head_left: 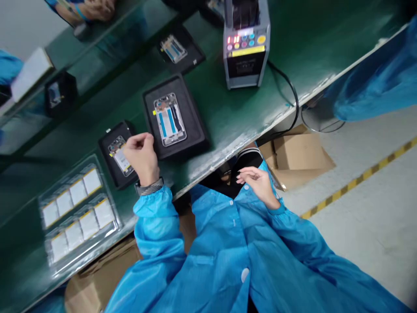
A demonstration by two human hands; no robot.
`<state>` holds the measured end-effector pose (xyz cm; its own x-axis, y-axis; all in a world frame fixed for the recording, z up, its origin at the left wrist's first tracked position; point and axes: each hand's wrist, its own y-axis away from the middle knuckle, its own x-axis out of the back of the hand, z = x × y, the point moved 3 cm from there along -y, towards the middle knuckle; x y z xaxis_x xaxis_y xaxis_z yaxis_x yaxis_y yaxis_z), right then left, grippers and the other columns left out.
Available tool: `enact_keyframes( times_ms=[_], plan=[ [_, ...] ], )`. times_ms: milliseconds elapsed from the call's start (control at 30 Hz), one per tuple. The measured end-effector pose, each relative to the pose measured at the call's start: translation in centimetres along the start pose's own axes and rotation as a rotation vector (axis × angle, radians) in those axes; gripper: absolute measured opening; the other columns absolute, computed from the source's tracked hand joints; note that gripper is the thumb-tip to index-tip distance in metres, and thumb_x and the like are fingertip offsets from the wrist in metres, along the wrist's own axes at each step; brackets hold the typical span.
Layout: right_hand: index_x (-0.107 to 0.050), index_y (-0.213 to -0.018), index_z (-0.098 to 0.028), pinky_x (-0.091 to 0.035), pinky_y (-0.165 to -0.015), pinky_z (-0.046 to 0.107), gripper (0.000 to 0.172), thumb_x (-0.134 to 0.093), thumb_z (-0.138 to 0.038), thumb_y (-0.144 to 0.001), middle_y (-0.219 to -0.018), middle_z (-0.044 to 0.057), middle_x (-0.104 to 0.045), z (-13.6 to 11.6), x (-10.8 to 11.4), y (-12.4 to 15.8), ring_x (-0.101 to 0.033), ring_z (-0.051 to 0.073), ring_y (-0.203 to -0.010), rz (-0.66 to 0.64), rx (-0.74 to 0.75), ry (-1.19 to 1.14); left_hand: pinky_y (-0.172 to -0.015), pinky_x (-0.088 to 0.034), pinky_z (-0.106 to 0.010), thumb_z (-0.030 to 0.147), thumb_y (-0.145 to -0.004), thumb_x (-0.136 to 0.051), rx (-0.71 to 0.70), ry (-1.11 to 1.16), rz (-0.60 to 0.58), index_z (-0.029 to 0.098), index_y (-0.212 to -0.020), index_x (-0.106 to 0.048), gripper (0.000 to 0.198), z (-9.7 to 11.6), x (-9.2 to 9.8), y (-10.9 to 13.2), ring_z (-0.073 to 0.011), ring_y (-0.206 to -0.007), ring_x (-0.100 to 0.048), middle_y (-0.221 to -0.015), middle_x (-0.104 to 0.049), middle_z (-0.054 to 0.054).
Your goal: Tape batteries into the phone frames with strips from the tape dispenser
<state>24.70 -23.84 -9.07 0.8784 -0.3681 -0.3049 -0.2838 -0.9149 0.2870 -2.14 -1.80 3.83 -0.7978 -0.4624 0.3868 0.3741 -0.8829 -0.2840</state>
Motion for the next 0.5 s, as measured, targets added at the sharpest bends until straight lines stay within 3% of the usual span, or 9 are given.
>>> enact_keyframes(
  times_ms=[133, 300, 400, 500],
  plan=[
    [-0.073, -0.095, -0.018, -0.06, -0.066, 0.031, 0.043, -0.079, -0.059, -0.082, -0.083, 0.008, -0.078, 1.5, -0.2, -0.7, -0.077, 0.021, -0.072, 0.023, -0.048, -0.067, -0.063, -0.043, -0.021, 0.012, -0.087, -0.064, 0.103, 0.032, -0.014, 0.01, -0.09, -0.071, 0.008, -1.1, 0.1, 0.1, -0.0075, -0.065, -0.053, -0.073, -0.065, 0.002],
    [-0.068, -0.083, -0.018, -0.057, -0.06, 0.026, 0.045, -0.083, -0.06, -0.077, -0.075, 0.005, -0.075, 3.1, 0.2, -2.5, -0.073, 0.017, -0.063, 0.102, -0.147, -0.155, -0.057, -0.045, -0.028, 0.024, -0.082, -0.068, -0.009, 0.162, 0.005, 0.014, -0.084, -0.069, 0.01, -0.6, 1.5, 0.3, -0.016, -0.072, -0.067, -0.085, -0.072, -0.007],
    [-0.066, -0.083, -0.019, -0.056, -0.059, 0.026, 0.044, -0.087, -0.057, -0.071, -0.074, 0.003, -0.074, 3.4, 0.1, -3.0, -0.072, 0.016, -0.063, 0.094, -0.189, -0.187, -0.058, -0.046, -0.035, 0.03, -0.082, -0.072, -0.04, 0.179, 0.033, 0.024, -0.078, -0.067, 0.009, 0.8, 3.8, 1.3, -0.0196, -0.074, -0.068, -0.089, -0.073, -0.008],
    [-0.07, -0.086, -0.019, -0.057, -0.06, 0.027, 0.041, -0.085, -0.055, -0.073, -0.076, 0.004, -0.075, 3.1, -1.1, -2.2, -0.072, 0.017, -0.065, 0.014, -0.243, -0.203, -0.052, -0.042, -0.032, 0.033, -0.085, -0.069, -0.142, 0.17, 0.058, 0.025, -0.073, -0.063, 0.017, 3.4, 8.1, 4.7, -0.0154, -0.062, -0.061, -0.074, -0.067, -0.002]
  ],
)
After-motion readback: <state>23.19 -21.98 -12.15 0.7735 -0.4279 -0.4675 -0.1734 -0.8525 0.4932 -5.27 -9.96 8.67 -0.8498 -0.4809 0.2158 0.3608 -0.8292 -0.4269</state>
